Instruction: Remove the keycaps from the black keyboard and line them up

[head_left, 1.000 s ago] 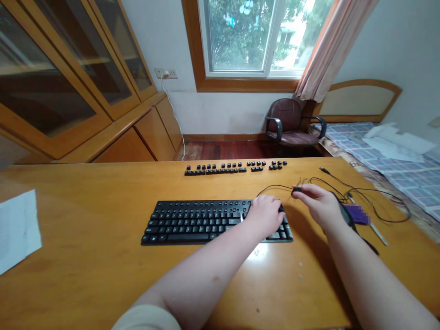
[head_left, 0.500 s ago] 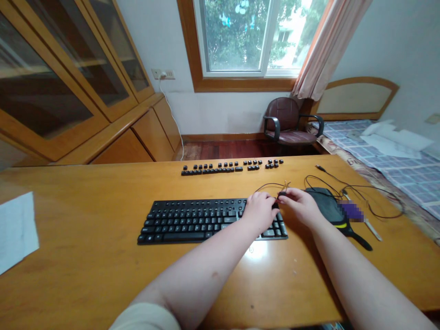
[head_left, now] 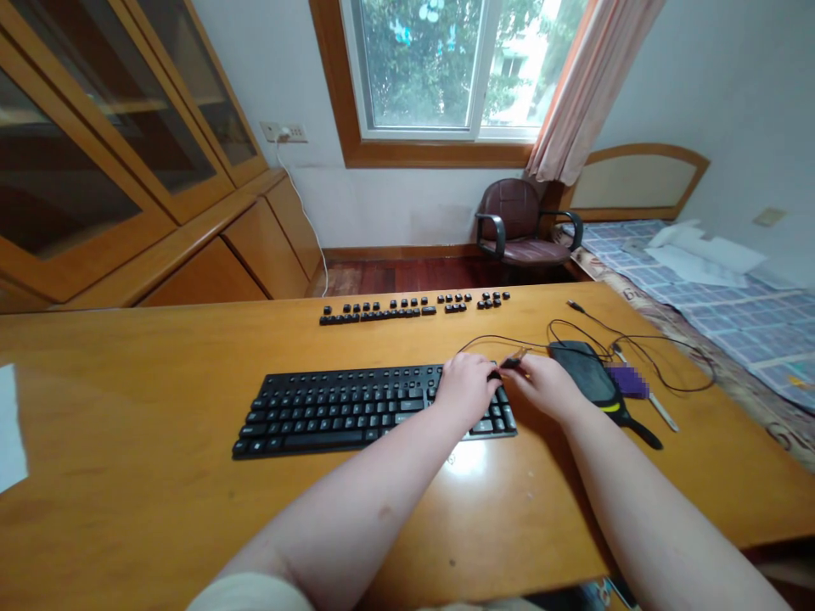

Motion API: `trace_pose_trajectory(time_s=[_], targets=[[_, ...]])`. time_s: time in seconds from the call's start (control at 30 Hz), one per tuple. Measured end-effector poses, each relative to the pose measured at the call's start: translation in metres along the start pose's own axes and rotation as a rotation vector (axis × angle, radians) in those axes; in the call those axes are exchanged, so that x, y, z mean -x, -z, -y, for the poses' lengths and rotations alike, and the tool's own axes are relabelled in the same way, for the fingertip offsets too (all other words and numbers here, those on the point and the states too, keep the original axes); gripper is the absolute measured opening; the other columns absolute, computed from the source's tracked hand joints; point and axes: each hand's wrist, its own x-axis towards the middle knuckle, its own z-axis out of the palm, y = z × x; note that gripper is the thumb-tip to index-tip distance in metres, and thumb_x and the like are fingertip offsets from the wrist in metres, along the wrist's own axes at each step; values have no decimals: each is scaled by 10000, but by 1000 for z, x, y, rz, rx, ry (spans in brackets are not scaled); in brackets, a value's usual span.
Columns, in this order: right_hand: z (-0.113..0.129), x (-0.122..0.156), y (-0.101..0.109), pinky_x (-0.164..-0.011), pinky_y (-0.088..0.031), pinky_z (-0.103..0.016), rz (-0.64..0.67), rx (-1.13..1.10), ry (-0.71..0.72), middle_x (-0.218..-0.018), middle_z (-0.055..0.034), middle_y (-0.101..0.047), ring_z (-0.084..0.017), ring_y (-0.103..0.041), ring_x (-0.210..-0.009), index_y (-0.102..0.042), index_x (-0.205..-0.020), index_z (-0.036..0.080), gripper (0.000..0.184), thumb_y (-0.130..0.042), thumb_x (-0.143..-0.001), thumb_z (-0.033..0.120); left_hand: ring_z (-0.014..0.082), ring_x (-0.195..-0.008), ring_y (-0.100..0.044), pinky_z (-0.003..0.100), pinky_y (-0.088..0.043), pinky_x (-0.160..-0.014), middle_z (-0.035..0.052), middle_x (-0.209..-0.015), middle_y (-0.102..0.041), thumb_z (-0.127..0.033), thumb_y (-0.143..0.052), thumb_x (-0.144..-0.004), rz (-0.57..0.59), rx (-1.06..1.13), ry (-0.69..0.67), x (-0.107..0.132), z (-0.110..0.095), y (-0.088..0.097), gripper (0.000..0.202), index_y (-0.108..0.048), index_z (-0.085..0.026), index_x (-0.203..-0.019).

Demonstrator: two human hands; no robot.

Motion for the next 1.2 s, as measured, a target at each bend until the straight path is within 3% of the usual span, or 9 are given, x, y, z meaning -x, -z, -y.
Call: trace_pose_trajectory(time_s=[0.2,0.53,0.8,1.03,1.2], targets=[[3,-4,-1,-561,-438,-255,-56,-127,-171,-672,-25,-672,-175,-610,-626,-617,-723,178,224,-538,-795,375,196,-970,-540,346,-426,-856,20,-1006,-662,-330,-616,-787,-7,24,14,0,1,-2,209,-671,-243,-969],[5,2,-1,-716,-471,-293,26,17,93,-856,-76,-706,-205,-647,-785,-672,-868,206,206,-471,-836,237,175,-903,-568,312,-429,-820,2,-913,-680,-307,-600,-796,-6,69,-24,-1,2,0,133,-680,-236,-875],[9,2,0,-643,-466,-275,-47,7,-14,-778,-59,-695,-192,-638,-703,-660,-848,193,202,-497,-837,312,189,-911,-566,318,-429,-814,17,-908,-675,-328,-603,-792,-6,53,-7,-1,3,-1,163,-671,-227,-901],[6,3,0,-658,-469,-287,-34,32,52,-779,-77,-698,-205,-643,-720,-673,-810,205,196,-488,-828,268,186,-931,-564,317,-424,-828,4,-930,-677,-332,-616,-783,10,83,-3,-1,2,2,160,-674,-244,-903],[1,2,-3,-647,-467,-291,-67,-27,-8,-786,-66,-701,-199,-634,-700,-680,-820,204,194,-516,-814,306,192,-966,-557,326,-418,-852,19,-954,-671,-343,-619,-782,15,81,12,-1,1,2,193,-669,-238,-936]])
